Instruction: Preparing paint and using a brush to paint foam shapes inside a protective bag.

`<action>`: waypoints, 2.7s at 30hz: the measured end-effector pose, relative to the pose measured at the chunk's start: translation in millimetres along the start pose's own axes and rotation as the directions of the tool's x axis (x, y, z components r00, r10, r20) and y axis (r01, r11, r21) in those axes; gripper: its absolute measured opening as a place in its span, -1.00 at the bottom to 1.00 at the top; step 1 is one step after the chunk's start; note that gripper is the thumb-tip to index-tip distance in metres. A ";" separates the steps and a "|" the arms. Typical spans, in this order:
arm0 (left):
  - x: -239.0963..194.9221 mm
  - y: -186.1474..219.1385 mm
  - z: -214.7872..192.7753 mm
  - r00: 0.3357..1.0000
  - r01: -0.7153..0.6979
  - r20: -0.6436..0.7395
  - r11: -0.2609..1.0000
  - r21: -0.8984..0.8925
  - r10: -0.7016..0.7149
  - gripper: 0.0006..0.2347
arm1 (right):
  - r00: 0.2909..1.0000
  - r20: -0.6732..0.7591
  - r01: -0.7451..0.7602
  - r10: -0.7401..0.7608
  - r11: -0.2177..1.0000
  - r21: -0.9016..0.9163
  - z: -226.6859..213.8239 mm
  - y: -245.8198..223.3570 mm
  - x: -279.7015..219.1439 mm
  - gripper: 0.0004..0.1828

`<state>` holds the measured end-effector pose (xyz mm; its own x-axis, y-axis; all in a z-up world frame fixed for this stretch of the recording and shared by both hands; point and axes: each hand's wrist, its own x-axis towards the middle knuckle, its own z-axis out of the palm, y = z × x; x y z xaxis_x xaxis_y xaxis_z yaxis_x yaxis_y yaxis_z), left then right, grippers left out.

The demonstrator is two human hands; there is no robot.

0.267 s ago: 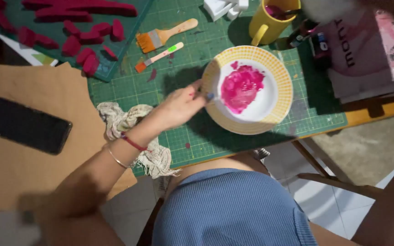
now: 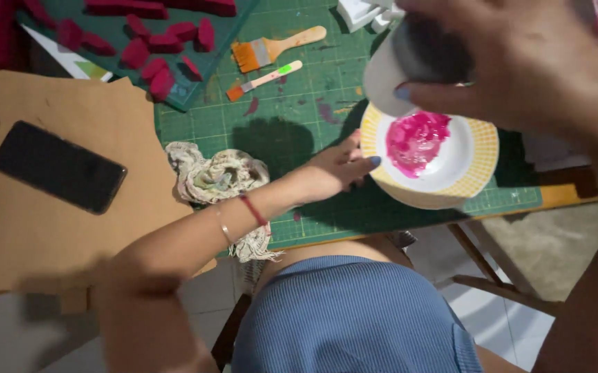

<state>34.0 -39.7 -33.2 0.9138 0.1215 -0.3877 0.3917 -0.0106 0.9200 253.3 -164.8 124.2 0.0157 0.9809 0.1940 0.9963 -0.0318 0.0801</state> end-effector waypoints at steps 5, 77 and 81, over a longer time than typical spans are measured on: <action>33.7 -11.7 10.3 0.991 -0.099 0.087 0.992 -0.080 0.105 -0.20 | 0.958 -0.115 0.275 -0.263 0.955 0.113 25.8 -25.6 49.0 -0.18; -29.7 -12.7 -23.3 0.793 -0.335 -0.387 0.868 0.367 0.470 -0.27 | 0.899 -0.430 0.171 -0.083 0.970 0.170 98.4 -95.1 15.0 -0.55; -31.1 -13.0 -13.6 0.775 -0.361 -0.398 0.861 0.359 0.491 -0.30 | 0.864 -0.482 0.269 -0.147 0.943 0.196 95.1 -98.6 9.0 -0.51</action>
<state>-1.0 -29.8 -32.3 0.8577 0.4838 0.1740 0.0457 -0.4090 0.9114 163.2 -134.5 25.0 -0.1733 0.7596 0.6269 0.9602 0.2718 -0.0639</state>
